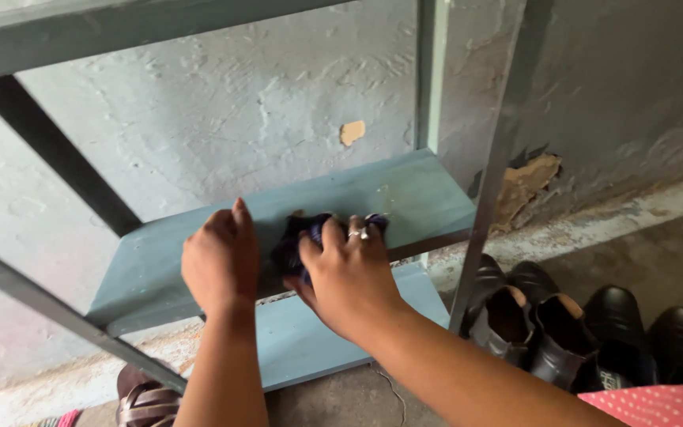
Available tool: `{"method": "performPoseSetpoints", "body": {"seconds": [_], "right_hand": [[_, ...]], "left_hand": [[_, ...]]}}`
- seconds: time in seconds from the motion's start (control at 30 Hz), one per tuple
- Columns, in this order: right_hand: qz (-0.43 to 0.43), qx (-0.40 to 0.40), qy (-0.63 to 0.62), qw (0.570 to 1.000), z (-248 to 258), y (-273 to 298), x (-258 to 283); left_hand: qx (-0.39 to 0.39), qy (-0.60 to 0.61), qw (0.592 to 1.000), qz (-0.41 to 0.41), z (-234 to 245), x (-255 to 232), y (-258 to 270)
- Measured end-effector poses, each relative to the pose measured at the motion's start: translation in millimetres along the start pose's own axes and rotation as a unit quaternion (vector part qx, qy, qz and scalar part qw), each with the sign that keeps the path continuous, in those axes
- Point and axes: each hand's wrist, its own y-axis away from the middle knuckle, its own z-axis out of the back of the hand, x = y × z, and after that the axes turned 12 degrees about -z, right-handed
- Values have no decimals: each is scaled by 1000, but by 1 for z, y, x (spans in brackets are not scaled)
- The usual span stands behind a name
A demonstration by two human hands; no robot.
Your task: The person wipes the shelves of a metal shoe rack with a cloth, then picks up a black shoe and wipes it thoroughly with the same cloth. The person is sitting on the floor during the task.
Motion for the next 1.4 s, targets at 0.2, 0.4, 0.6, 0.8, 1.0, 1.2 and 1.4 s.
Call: {"method": "performPoseSetpoints", "body": {"seconds": [0.2,0.4,0.6,0.8,1.0,1.2,1.4], "right_hand": [[45,-50,115,991,5,19,-83],[49,-139,191,971,18,37,-113],[98,-59,43,992,-9,21,-52],[134,27,-173,975,-24,-14,26],[31,202,-239,949,-31,-56,-7],[51,246,-234,939,-6,-49,-68],[1,246,-8,969,-8,-42,-113]], "left_hand": [[-34,-32,998,-50,-10,5,2],[-55,-85,989,-104,-15,9,11],[-60,8,986,-156,-14,10,12],[49,452,888,-73,-6,33,-2],[134,213,955,-156,16,7,14],[152,115,946,-261,25,-7,13],[111,116,939,-304,14,-4,11]]}}
